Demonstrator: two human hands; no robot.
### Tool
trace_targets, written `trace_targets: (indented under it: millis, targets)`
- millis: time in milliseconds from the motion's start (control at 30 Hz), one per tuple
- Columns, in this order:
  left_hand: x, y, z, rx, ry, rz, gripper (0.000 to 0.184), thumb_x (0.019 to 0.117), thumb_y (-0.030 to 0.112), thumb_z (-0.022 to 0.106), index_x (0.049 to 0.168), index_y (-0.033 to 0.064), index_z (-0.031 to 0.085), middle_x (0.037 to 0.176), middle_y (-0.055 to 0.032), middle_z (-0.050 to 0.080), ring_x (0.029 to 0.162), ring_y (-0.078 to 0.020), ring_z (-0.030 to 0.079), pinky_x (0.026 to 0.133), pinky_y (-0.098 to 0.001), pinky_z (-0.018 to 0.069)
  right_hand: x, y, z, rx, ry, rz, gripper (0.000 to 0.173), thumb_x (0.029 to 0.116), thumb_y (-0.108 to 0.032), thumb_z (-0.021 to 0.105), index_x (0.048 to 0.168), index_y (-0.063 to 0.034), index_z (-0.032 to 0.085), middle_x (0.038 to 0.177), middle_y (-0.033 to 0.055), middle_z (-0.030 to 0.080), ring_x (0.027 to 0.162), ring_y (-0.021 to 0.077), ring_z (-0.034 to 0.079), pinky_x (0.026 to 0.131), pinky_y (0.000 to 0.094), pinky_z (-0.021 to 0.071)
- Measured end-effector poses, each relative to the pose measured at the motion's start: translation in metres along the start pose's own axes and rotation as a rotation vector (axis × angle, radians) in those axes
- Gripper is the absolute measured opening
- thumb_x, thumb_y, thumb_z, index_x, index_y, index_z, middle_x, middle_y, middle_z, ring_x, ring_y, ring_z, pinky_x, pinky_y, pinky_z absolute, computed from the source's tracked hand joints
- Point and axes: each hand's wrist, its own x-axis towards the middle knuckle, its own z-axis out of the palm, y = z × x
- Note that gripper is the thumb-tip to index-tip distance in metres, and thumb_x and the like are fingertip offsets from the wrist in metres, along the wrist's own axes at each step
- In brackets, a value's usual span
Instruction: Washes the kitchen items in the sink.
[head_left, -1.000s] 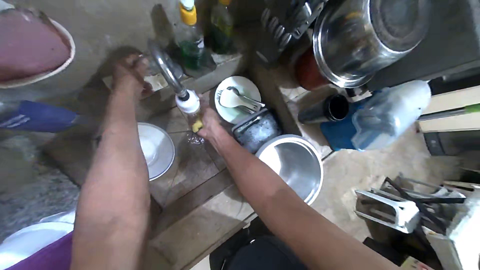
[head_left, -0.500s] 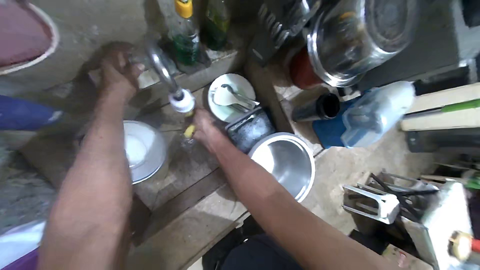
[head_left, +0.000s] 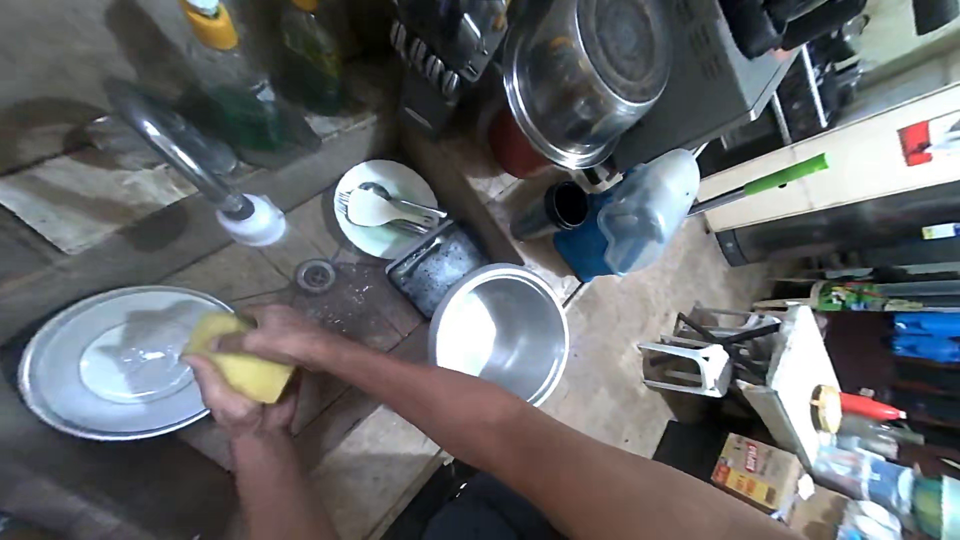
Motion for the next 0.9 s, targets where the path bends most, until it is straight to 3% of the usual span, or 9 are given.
trace_targets:
  millis: [67, 167, 333, 433, 533, 633, 700, 800, 900]
  targets:
    - [-0.01, -0.002, -0.008, -0.068, -0.056, 0.039, 0.062, 0.1048, 0.064, 0.023, 0.141, 0.0222, 0.052, 0.129, -0.0028, 0.066, 0.116, -0.0184, 0.065, 0.096, -0.0459, 0.0569, -0.007, -0.001, 0.007, -0.118, -0.007, -0.078, 0.04, 0.0929, -0.026, 0.077, 0.126, -0.0052, 0.069, 0.117, 0.0224, 0.069, 0.112, 0.0403, 0.064, 0.096, 0.0659, 0.0501]
    - [-0.029, -0.003, 0.003, -0.045, -0.041, 0.049, 0.049, 0.111, 0.043, 0.018, 0.134, 0.0185, 0.054, 0.119, 0.0006, 0.069, 0.111, -0.0123, 0.067, 0.096, -0.039, 0.0572, -0.037, -0.016, -0.001, -0.364, 0.09, -0.182, 0.038, 0.0915, -0.022, 0.077, 0.124, -0.0045, 0.069, 0.117, 0.0179, 0.07, 0.108, 0.0351, 0.067, 0.089, 0.058, 0.0557]
    - [-0.038, -0.003, 0.006, 0.411, 0.302, -0.117, 0.037, 0.1105, 0.023, 0.047, 0.136, -0.0032, 0.049, 0.098, -0.0127, 0.072, 0.075, -0.0196, 0.072, 0.067, -0.0369, 0.0637, -0.046, -0.028, -0.041, -0.303, 0.055, -0.075, 0.019, 0.0958, -0.015, 0.068, 0.109, -0.0014, 0.068, 0.102, 0.0233, 0.07, 0.091, 0.0404, 0.069, 0.077, 0.061, 0.0559]
    - [-0.033, -0.021, -0.011, 0.664, 0.353, -0.131, 0.04, 0.1065, 0.024, 0.056, 0.134, -0.0043, 0.051, 0.085, -0.0084, 0.063, 0.06, -0.013, 0.057, 0.056, -0.0314, 0.0528, -0.014, -0.006, -0.079, -0.51, -0.002, -0.053, 0.02, 0.0937, -0.013, 0.07, 0.112, -0.0074, 0.073, 0.11, 0.0226, 0.071, 0.1, 0.0426, 0.069, 0.084, 0.0651, 0.0548]
    - [-0.036, -0.026, -0.016, 0.672, 0.383, -0.13, 0.039, 0.1054, 0.022, 0.058, 0.134, -0.0034, 0.053, 0.082, -0.0074, 0.059, 0.058, -0.0119, 0.053, 0.053, -0.0303, 0.0498, 0.001, -0.03, -0.128, -0.616, 0.012, 0.1, 0.03, 0.0952, -0.012, 0.067, 0.124, -0.0065, 0.072, 0.12, 0.0234, 0.069, 0.111, 0.0421, 0.067, 0.096, 0.0647, 0.0514]
    - [-0.046, -0.018, -0.015, 0.457, 0.376, -0.175, 0.044, 0.1064, 0.027, 0.057, 0.138, -0.002, 0.047, 0.092, -0.0113, 0.069, 0.065, -0.017, 0.065, 0.059, -0.0335, 0.0585, 0.015, -0.062, -0.167, -0.528, 0.329, -0.014, 0.038, 0.0948, -0.022, 0.069, 0.126, -0.0019, 0.068, 0.116, 0.0225, 0.071, 0.106, 0.0396, 0.069, 0.095, 0.0619, 0.053]
    - [-0.054, -0.01, -0.015, 0.231, 0.288, -0.183, 0.048, 0.1105, 0.035, 0.045, 0.143, 0.0005, 0.043, 0.107, -0.0174, 0.072, 0.079, -0.0271, 0.073, 0.07, -0.0419, 0.0639, 0.031, -0.085, -0.183, -0.393, 0.509, -0.216, 0.059, 0.0911, -0.026, 0.077, 0.14, 0.0, 0.056, 0.129, 0.0225, 0.065, 0.112, 0.037, 0.067, 0.098, 0.0561, 0.0539]
    - [-0.06, 0.001, -0.016, -0.017, 0.164, -0.145, 0.075, 0.1068, 0.063, 0.016, 0.142, 0.0045, 0.048, 0.116, -0.0221, 0.07, 0.09, -0.0338, 0.073, 0.074, -0.0463, 0.0635, 0.077, -0.107, -0.193, -0.2, 0.537, -0.395, 0.084, 0.0818, -0.025, 0.086, 0.15, -0.0024, 0.043, 0.14, 0.0197, 0.059, 0.12, 0.0316, 0.064, 0.102, 0.0487, 0.054]
    - [-0.058, 0.003, -0.013, -0.151, 0.154, -0.15, 0.088, 0.1014, 0.072, 0.009, 0.141, 0.0046, 0.049, 0.117, -0.0252, 0.069, 0.095, -0.0374, 0.071, 0.078, -0.0492, 0.0622, 0.11, -0.112, -0.196, -0.145, 0.445, -0.477, 0.069, 0.0816, -0.023, 0.086, 0.139, -0.0021, 0.056, 0.126, 0.016, 0.068, 0.113, 0.0236, 0.067, 0.1, 0.0425, 0.0552]
